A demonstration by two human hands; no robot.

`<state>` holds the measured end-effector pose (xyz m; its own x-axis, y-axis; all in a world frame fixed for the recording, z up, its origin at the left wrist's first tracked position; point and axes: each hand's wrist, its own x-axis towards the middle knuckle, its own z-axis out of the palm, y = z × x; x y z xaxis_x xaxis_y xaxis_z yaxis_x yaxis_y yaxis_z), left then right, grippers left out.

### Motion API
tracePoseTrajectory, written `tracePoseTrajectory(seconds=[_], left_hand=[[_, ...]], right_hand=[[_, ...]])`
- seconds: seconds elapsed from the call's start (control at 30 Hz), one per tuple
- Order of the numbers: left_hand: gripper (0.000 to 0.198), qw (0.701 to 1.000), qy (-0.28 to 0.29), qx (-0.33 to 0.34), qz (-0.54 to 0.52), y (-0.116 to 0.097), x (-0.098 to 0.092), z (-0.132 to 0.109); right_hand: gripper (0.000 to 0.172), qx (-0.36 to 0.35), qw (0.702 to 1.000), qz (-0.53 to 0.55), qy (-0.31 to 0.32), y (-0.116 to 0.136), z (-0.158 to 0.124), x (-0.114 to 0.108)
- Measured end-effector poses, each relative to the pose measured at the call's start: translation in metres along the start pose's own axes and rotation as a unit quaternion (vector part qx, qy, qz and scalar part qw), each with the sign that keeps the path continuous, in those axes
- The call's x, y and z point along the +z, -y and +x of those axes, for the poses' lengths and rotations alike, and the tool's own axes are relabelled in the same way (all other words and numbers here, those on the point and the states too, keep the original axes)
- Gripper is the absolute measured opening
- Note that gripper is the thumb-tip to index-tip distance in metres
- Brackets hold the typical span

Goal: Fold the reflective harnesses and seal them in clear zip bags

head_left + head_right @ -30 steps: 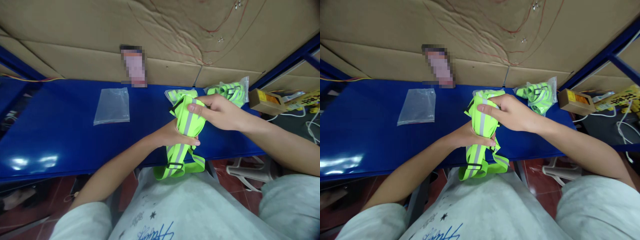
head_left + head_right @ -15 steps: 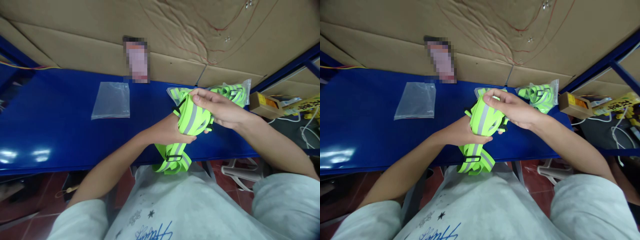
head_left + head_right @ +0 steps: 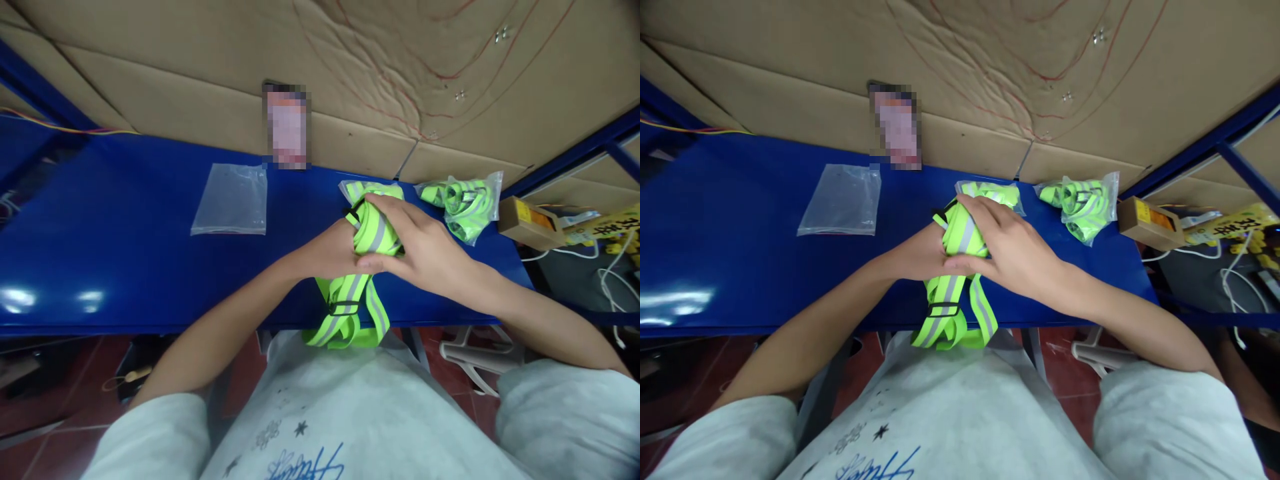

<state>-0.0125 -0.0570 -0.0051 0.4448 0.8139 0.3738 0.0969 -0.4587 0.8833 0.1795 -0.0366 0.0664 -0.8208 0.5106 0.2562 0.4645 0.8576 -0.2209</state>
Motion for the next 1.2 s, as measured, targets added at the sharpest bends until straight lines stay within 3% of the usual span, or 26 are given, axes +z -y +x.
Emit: tracePoseTrajectory(seconds=[0.1, 0.27, 0.43, 0.57, 0.77, 0.9, 0.97, 1.13, 1.2], left_hand=[[0.027, 0.997, 0.017, -0.073, -0.007, 0.003, 0.002, -0.002], [0.043, 0.985, 0.067, -0.126, -0.098, 0.001, 0.003, -0.001], [0.051, 0.945, 0.019, -0.253, -0.206, -0.008, 0.014, 0.000], [0.051, 0.937, -0.005, -0.277, -0.213, -0.015, 0.021, 0.000], [0.049, 0.926, 0.083, -0.297, -0.216, -0.017, 0.016, -0.002], [0.044, 0.928, 0.112, -0.280, -0.218, -0.018, 0.013, -0.004], [0.043, 0.933, 0.111, -0.266, -0.215, -0.020, 0.013, -0.004], [0.034, 0.958, 0.094, -0.198, -0.187, -0.019, 0.015, -0.004], [0.033, 0.968, 0.078, -0.172, -0.164, -0.012, 0.016, -0.003]], right_hand=[[0.073, 0.014, 1.000, 0.023, 0.014, -0.005, -0.001, 0.008], [0.063, 0.030, 0.996, 0.068, 0.048, -0.015, 0.002, 0.008], [0.050, 0.091, 0.985, 0.137, 0.043, -0.026, 0.010, -0.012], [0.042, 0.095, 0.971, 0.212, 0.053, -0.030, 0.012, -0.028], [0.036, 0.050, 0.971, 0.231, 0.050, -0.025, 0.008, -0.039], [0.040, 0.065, 0.953, 0.291, 0.046, -0.024, 0.005, -0.037], [0.042, 0.114, 0.928, 0.353, 0.037, -0.023, 0.003, -0.033], [0.042, 0.272, 0.790, 0.549, 0.024, -0.020, -0.001, -0.021], [0.044, 0.304, 0.762, 0.571, 0.032, -0.023, -0.001, -0.017]])
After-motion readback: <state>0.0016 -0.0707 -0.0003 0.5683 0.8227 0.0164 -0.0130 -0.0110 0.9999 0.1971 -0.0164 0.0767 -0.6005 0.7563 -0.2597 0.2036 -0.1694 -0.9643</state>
